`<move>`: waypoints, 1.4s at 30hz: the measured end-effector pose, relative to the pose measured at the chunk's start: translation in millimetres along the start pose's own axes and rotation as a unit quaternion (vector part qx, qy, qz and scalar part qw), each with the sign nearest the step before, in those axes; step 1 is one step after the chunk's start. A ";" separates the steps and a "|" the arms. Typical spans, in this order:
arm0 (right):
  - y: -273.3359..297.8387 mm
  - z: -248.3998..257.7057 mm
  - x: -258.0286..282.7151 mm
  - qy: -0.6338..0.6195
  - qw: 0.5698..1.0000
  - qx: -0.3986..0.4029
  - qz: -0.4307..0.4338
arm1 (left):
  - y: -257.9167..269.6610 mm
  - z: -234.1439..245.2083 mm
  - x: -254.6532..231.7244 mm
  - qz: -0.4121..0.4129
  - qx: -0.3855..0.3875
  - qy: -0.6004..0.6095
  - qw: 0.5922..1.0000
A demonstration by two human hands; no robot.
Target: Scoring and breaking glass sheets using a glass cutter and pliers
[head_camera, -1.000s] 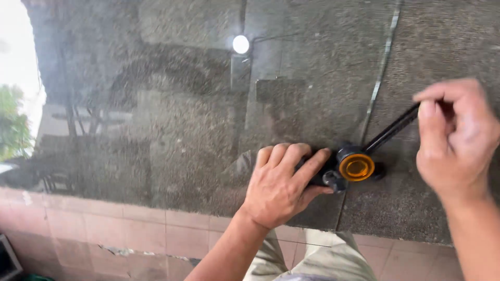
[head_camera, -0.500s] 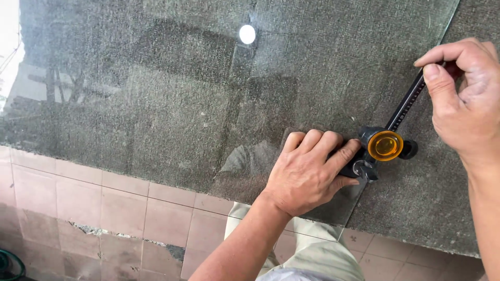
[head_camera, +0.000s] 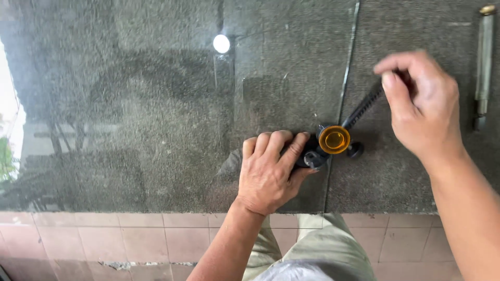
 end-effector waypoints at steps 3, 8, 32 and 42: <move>53.4 14.4 -19.0 0.004 0.995 -0.011 -0.096 | -2.9 -1.6 -0.5 -0.004 0.004 -0.004 1.000; 140.4 2.4 -32.1 -0.002 0.987 -0.030 -0.160 | 0.2 -8.7 -0.3 -0.006 0.037 -0.022 0.999; 144.4 -5.9 -19.6 0.030 0.989 -0.083 -0.120 | -0.1 -10.7 0.4 0.003 0.035 -0.018 0.999; 75.1 4.3 77.1 0.077 0.982 -0.066 0.160 | -2.3 -3.7 0.6 0.005 0.079 -0.002 0.997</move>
Point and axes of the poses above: each hand's wrist, its own y-axis away from the middle knuckle, its own z-axis out of the back of the hand, x = y × z, the point moved 5 cm from there along -y, towards the middle knuckle, and after that the axes turned 2 degrees about y, right-handed, at the moved point
